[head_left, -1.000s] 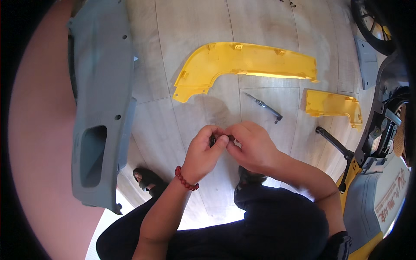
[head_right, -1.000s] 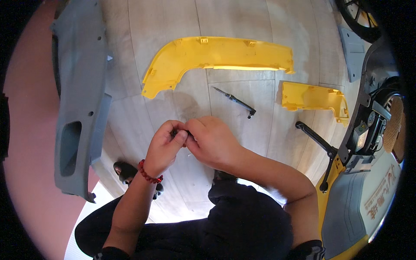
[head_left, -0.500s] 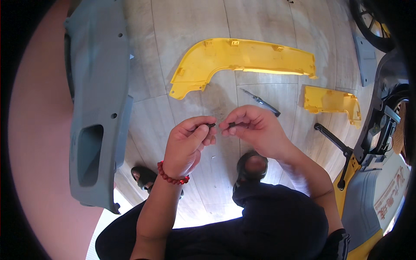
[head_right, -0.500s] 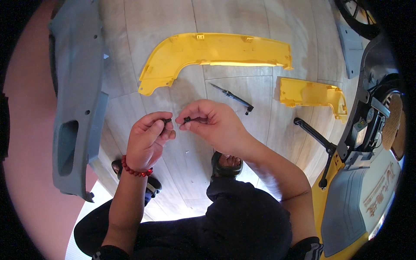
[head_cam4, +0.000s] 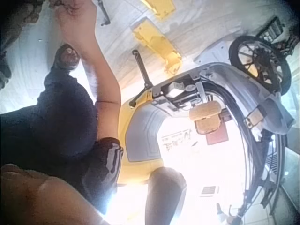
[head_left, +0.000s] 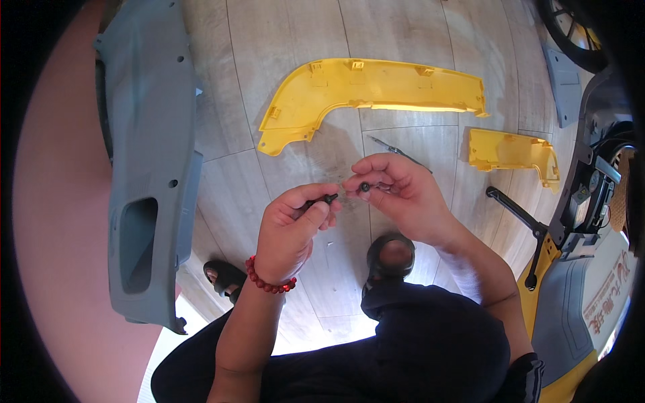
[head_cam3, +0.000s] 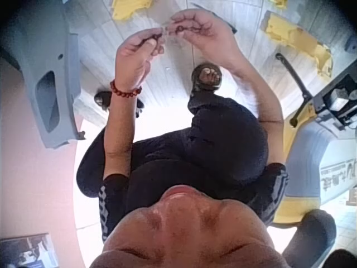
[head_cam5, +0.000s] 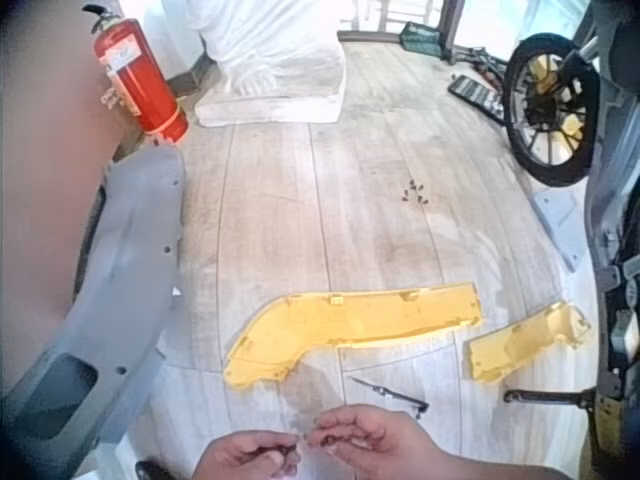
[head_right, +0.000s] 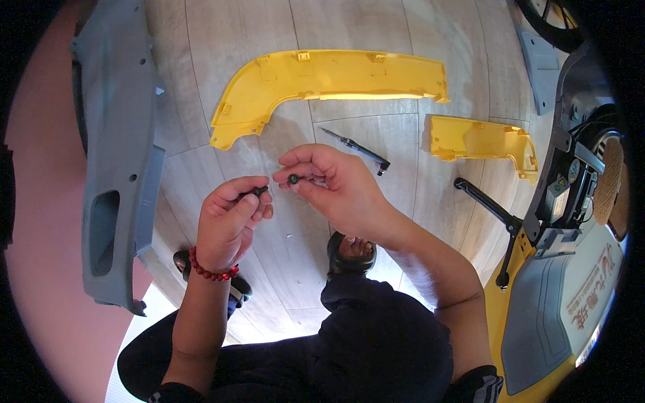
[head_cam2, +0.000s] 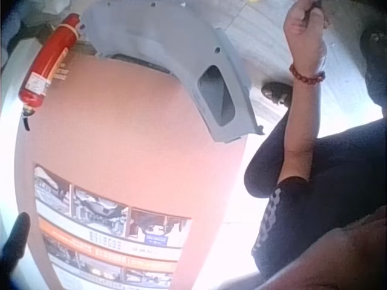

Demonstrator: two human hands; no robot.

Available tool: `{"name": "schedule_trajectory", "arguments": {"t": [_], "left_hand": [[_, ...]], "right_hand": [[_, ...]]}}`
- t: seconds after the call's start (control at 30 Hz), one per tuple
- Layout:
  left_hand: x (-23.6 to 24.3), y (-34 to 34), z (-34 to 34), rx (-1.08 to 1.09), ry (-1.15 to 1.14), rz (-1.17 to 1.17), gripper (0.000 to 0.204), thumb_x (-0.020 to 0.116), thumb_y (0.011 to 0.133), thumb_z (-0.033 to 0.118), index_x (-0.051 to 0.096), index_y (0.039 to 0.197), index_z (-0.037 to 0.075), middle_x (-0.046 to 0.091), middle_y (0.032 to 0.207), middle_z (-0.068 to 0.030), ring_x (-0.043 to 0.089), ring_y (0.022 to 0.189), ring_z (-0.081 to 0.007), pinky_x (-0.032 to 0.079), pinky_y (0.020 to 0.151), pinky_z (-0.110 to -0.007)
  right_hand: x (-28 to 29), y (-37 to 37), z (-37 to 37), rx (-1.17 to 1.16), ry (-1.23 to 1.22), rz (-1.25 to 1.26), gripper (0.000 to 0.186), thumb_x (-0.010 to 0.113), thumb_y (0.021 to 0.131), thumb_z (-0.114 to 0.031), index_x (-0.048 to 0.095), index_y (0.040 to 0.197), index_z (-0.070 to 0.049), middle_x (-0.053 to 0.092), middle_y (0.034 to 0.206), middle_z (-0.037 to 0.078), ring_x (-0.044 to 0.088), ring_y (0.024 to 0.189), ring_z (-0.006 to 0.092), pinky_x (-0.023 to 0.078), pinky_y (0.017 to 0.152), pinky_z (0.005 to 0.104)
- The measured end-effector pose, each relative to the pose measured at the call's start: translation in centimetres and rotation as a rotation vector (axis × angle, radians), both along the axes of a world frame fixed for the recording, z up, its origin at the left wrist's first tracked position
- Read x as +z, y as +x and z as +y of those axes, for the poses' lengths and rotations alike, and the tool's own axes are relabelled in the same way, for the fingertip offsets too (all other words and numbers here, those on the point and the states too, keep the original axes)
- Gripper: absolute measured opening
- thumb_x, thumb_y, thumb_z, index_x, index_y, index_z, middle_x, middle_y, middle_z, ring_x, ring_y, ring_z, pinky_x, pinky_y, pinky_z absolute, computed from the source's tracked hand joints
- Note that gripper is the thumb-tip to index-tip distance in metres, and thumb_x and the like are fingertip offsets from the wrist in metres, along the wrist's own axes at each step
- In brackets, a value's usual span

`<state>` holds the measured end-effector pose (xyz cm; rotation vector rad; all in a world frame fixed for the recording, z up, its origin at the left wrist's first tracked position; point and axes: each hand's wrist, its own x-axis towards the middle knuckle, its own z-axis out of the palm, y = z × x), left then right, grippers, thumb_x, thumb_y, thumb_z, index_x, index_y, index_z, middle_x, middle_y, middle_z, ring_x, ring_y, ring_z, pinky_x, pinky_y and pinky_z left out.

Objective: The recorder is removing and reinstalling plastic fairing panels on a yellow motorcycle using a screwdriver.

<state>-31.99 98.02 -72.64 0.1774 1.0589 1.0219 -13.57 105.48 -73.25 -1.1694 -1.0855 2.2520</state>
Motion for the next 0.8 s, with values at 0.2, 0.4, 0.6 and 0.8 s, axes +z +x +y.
{"name": "schedule_trajectory", "arguments": {"t": [0.2,0.4,0.6,0.8], "left_hand": [[0.0,0.2,-0.1,-0.005,0.005,0.017,0.018,0.049,0.088,0.004,0.057,0.104,-0.002,0.059,0.083,-0.0061,0.051,0.07,-0.0106,0.045,0.072,-0.029],[0.4,-0.3,0.0,0.006,0.023,-0.015,0.014,0.057,0.087,0.01,0.056,0.097,0.0,0.058,0.08,-0.0042,0.05,0.068,-0.0096,0.043,0.068,-0.026],[1.0,-0.5,0.1,-0.027,0.004,-0.074,0.017,0.057,0.088,0.015,0.055,0.095,-0.001,0.056,0.079,-0.0047,0.047,0.064,-0.0095,0.043,0.07,-0.031],[6.0,0.2,-2.5,-0.056,-0.177,-0.132,0.017,0.054,0.089,0.016,0.056,0.093,-0.001,0.055,0.075,-0.0054,0.046,0.063,-0.0102,0.042,0.069,-0.031]], "right_hand": [[0.0,0.2,0.0,0.036,0.09,-0.053,0.027,0.053,0.084,0.005,0.049,0.111,0.0,0.062,0.098,0.009,0.058,0.096,0.0137,0.046,0.085,0.0266],[1.2,-0.2,0.3,0.015,0.072,-0.076,0.03,0.054,0.083,0.005,0.05,0.112,0.0,0.063,0.096,0.01,0.06,0.093,0.0146,0.047,0.084,0.0273],[1.7,0.2,-0.4,-0.061,-0.024,-0.043,0.023,0.052,0.083,0.007,0.055,0.106,0.002,0.063,0.095,0.011,0.061,0.092,0.0167,0.048,0.083,0.0285],[4.3,1.9,-4.9,-0.234,-0.138,-0.041,0.019,0.052,0.083,0.007,0.056,0.1,0.002,0.063,0.095,0.011,0.061,0.091,0.0178,0.049,0.077,0.0275]]}}
